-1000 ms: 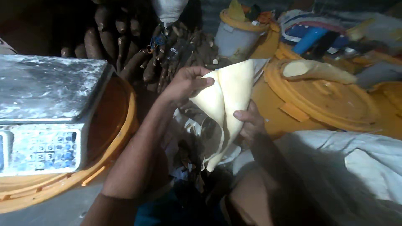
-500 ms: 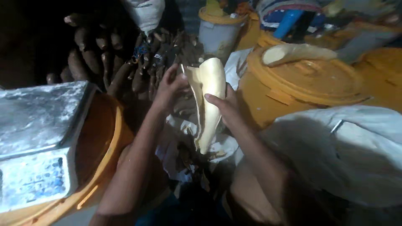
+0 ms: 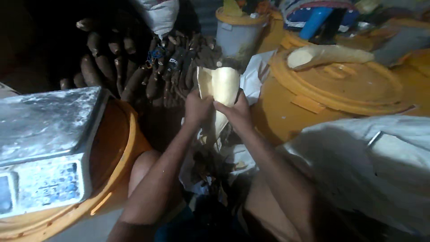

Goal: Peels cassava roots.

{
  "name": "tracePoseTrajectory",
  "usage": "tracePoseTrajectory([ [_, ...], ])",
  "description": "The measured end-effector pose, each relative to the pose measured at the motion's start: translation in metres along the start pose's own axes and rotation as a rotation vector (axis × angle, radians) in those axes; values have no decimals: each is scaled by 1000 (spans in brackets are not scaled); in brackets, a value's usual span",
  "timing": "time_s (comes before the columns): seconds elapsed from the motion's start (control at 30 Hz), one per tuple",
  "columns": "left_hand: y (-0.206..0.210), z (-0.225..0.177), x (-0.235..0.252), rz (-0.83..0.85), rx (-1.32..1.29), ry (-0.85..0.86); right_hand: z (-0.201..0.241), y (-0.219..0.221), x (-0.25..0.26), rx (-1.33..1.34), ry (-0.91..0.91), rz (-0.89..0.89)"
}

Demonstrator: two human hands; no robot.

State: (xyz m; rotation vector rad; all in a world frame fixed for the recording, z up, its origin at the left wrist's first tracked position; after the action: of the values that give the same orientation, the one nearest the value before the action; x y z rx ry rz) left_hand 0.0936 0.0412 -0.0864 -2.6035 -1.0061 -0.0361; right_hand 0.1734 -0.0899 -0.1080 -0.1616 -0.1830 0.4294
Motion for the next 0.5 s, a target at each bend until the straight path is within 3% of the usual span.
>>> tracePoseTrajectory([
  [0.17,-9,11,5,-12,25,-10,1,5,-4,-113,22,31],
  [0.5,-11,11,15,-73,30,-93,-4,5,-3,19,-9,124],
])
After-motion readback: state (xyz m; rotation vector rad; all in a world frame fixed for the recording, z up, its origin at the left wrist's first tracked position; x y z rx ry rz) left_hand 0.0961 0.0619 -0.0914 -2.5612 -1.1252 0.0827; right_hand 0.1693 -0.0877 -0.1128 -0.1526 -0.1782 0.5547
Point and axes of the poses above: each hand's wrist, its own x-axis towards the middle knuckle, its own y-axis out of the palm, z = x × y, the point moved 2 cm from there along x, towards the middle knuckle, and after that the axes turned 3 degrees about y, right-handed, at the moved point
